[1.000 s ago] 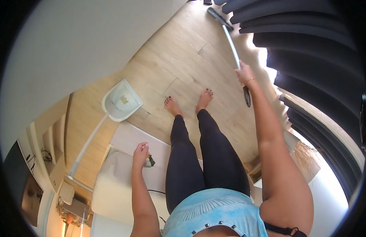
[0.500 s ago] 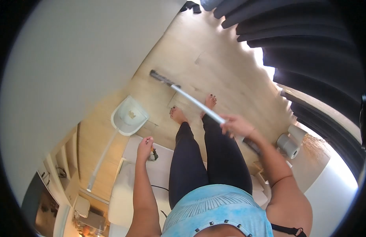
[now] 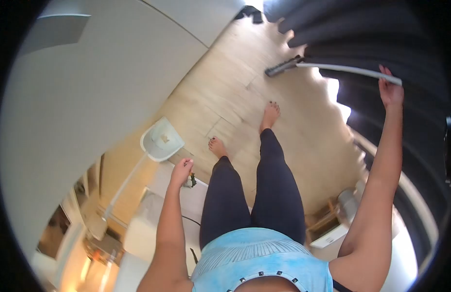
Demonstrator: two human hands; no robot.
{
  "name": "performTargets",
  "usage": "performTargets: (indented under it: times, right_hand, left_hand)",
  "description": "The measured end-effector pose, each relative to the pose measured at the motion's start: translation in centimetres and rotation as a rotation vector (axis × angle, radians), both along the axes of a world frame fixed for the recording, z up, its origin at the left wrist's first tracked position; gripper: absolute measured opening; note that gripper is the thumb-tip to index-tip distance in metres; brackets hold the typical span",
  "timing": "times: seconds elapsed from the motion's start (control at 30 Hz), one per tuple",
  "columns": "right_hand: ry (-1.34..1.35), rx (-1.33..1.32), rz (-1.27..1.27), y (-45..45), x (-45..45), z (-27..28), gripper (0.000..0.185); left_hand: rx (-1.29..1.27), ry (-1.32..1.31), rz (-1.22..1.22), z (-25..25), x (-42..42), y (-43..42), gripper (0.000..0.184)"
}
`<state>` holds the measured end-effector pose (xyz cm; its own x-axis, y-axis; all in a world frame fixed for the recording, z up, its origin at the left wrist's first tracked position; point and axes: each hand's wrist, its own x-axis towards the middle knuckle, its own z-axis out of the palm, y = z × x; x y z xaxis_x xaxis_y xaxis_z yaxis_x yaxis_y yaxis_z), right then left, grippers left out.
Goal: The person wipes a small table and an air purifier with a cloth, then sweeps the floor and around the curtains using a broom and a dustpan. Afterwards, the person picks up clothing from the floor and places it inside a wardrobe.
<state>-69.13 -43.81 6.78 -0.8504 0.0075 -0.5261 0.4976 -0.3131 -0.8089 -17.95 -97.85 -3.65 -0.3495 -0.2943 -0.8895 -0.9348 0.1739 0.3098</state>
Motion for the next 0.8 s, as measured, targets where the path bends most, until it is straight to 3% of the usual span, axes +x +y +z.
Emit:
performTargets:
  times: [0.07,0.1,0.13,0.17,0.2,0.23,0.27,0.3,0.4,0.43,0.47,0.5,0.57,0.6,0.67,0.73,0.8]
  right_hand:
    - [0.011,0.195,-0.207,-4.7,-1.1,2.2,0.044]
    - [0.074,0.127,-0.266,-5.6,-1.7,1.6,0.043]
    - [0.150,0.119,-0.167,-2.4,-3.8,-1.5,0.047]
    - [0.339,0.516,-0.020,-1.3,-4.3,-3.9,0.050]
    - [0.639,1.133,0.268,-1.4,-3.7,-3.4,0.046]
    - [0.578,1.160,0.202,0.1,-4.9,-5.5,0.037]
    - [0.394,0.799,0.108,2.5,-7.4,-8.5,0.042]
    - [0.298,0.530,0.019,0.6,-6.9,-7.5,0.044]
    - [-0.016,0.467,-0.140,-1.2,-6.3,-6.2,0.043]
    - [-0.171,0.585,-0.072,0.9,-8.1,-7.6,0.050]
    - [-0.142,0.587,0.090,2.8,-9.6,-8.7,0.057]
    - [-0.280,0.607,-0.055,-0.2,-7.8,-5.0,0.055]
    - [-0.255,0.657,0.107,-4.1,-7.6,-2.9,0.054]
    - [-0.249,0.720,0.224,-6.1,-7.1,-1.7,0.052]
    - [-0.238,0.838,0.429,-9.6,-6.4,0.2,0.050]
    - [-0.223,0.974,0.610,-12.7,-4.4,2.6,0.048]
    - [-0.101,0.715,0.879,-17.7,-1.4,2.5,0.037]
  left_hand:
    - [-0.042,-0.027,0.043,0.8,-0.7,1.4,0.035]
    - [-0.051,-0.041,0.031,1.5,-1.5,1.9,0.036]
    - [-0.063,-0.052,0.028,2.6,-1.8,2.3,0.037]
    - [-0.110,-0.043,0.119,3.1,-1.3,2.5,0.037]
    - [-0.120,0.003,0.204,3.5,-0.6,2.5,0.036]
    - [-0.131,0.056,0.285,4.4,-0.3,2.1,0.035]
    - [-0.185,0.085,0.378,5.8,0.3,1.4,0.035]
    - [-0.189,0.111,0.604,7.1,1.2,1.0,0.033]
    - [-0.247,0.186,1.035,11.4,4.4,1.2,0.031]
    - [-0.242,0.194,1.178,12.7,5.9,1.3,0.030]
    - [-0.148,0.194,1.379,14.8,7.0,1.3,0.026]
    - [-0.156,0.216,1.427,15.6,8.6,1.6,0.026]
    - [-0.034,0.440,1.845,16.9,12.1,1.4,0.020]
    - [-0.026,0.470,1.866,16.9,14.1,1.0,0.020]
    - [0.067,0.674,2.178,15.4,16.8,-0.8,0.018]
    - [0.095,0.882,2.189,16.7,16.4,-2.9,0.012]
    - [0.132,1.051,2.196,16.6,15.7,-5.9,0.006]
